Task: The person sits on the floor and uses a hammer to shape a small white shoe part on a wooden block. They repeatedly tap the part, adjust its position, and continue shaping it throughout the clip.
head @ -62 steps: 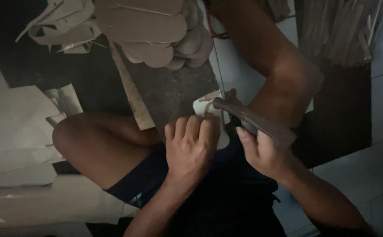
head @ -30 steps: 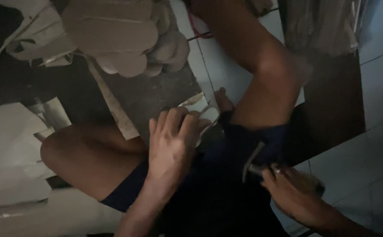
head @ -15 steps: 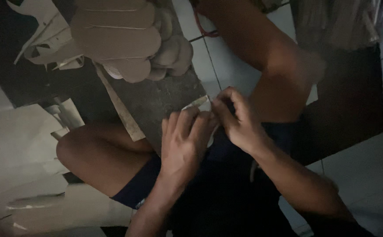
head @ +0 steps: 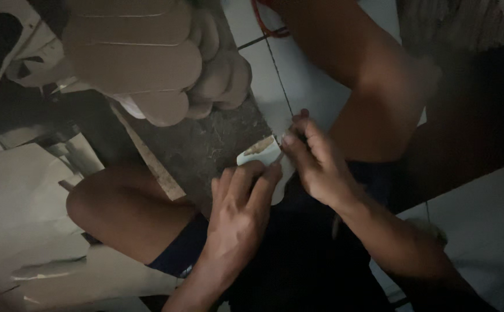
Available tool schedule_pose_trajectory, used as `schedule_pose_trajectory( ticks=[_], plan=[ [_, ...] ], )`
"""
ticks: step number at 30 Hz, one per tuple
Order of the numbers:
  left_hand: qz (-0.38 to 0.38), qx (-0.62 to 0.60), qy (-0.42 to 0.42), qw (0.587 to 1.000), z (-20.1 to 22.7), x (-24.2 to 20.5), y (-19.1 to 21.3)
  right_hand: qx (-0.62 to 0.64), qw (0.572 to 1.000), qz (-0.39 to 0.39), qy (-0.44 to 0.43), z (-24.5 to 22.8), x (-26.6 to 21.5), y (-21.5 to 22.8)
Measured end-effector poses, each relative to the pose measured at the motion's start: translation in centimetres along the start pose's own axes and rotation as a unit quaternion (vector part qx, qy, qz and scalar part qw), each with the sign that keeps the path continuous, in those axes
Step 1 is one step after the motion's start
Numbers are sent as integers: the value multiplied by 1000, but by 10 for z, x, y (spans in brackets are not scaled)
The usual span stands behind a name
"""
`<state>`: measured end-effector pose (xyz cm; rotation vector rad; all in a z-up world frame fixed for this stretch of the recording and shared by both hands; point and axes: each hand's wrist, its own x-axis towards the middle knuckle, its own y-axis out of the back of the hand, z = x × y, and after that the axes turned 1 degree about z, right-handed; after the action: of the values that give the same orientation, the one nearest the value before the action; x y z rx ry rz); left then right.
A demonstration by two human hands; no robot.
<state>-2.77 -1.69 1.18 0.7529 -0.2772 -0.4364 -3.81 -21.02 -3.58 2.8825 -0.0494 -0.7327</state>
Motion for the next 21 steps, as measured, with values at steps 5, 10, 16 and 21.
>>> schedule_pose_trajectory(
  ticks=[5, 10, 16, 21],
  plan=[
    [-34, -3, 5, 999, -1, 1, 3, -41, 997, -8, 70, 2, 5, 1],
    [-44, 3, -5, 999, -2, 4, 3, -131, 990, 17, 43, 9, 13, 5],
    [-23, 56, -26, 998, 4, 10, 0, -116, 991, 41, 50, 11, 20, 6],
    [-19, 94, -61, 993, 5, 21, -8, -112, 979, 62, -158, 3, 23, 13]
  ],
)
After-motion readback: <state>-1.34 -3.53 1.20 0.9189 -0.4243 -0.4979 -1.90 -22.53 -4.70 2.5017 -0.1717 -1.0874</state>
